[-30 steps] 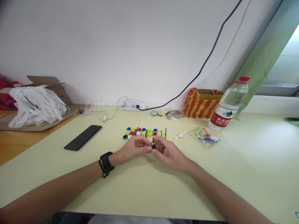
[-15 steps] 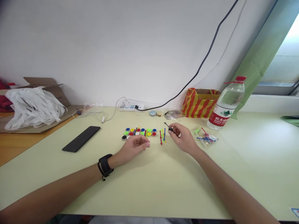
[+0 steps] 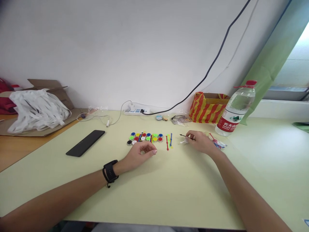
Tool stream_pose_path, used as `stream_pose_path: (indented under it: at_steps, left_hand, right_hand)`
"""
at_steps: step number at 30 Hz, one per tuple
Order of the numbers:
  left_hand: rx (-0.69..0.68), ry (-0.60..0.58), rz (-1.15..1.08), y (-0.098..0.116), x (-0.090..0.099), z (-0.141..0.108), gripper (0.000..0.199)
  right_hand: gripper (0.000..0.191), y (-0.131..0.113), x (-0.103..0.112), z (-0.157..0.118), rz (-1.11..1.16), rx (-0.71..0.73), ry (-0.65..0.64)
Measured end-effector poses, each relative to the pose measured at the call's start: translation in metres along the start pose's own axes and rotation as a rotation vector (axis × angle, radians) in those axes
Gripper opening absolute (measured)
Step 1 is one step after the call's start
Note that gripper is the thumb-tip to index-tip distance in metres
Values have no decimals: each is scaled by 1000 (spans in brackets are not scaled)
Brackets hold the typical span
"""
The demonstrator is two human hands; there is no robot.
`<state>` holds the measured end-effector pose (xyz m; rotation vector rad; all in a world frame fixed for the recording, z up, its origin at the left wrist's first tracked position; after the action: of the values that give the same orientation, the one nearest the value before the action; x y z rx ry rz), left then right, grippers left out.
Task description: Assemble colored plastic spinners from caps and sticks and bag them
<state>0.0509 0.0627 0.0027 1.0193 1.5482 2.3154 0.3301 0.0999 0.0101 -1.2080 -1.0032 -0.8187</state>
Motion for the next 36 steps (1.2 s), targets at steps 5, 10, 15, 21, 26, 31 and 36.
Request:
stream_pose_path:
  at_steps: [5,10,15,21,26,31,36]
  left_hand:
    - [2,-6,30,0,-1,0,19]
    - [-3,-12,47,3,-2,0,18]
    - [-10,-15,137,9,-2,-2,15]
    - [-64,-42,259,18,-7,-6,9]
    - [-88,-75,283,20,-12,-8,8]
    - [-84,-81,298,21,-12,-8,9]
    - [-91,-107,294,27,-14,-8,12]
  right_hand:
    - [28,6,1,2,-46,-24,35]
    - [33,16,7,6,-58,-11,158]
    - [26,4,11,3,-39,61,216]
    - [19,-11,-3,0,-90,134,93]
    - [24,0,-13,4,-118,85,26]
    - [24,13,-2,7,-74,15,153]
    - [33,11,-5,9,-34,55,165]
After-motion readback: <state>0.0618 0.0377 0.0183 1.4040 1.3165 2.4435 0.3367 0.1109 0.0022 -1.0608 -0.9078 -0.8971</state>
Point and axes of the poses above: each hand's wrist, its own z-axis towards the middle knuckle, its own x-axis out of the back of the hand, y = z × x, the point moved 9 cm from there along z, towards the middle knuckle, and after that the axes turned 9 degrees about -y, right-handed, at the moved point
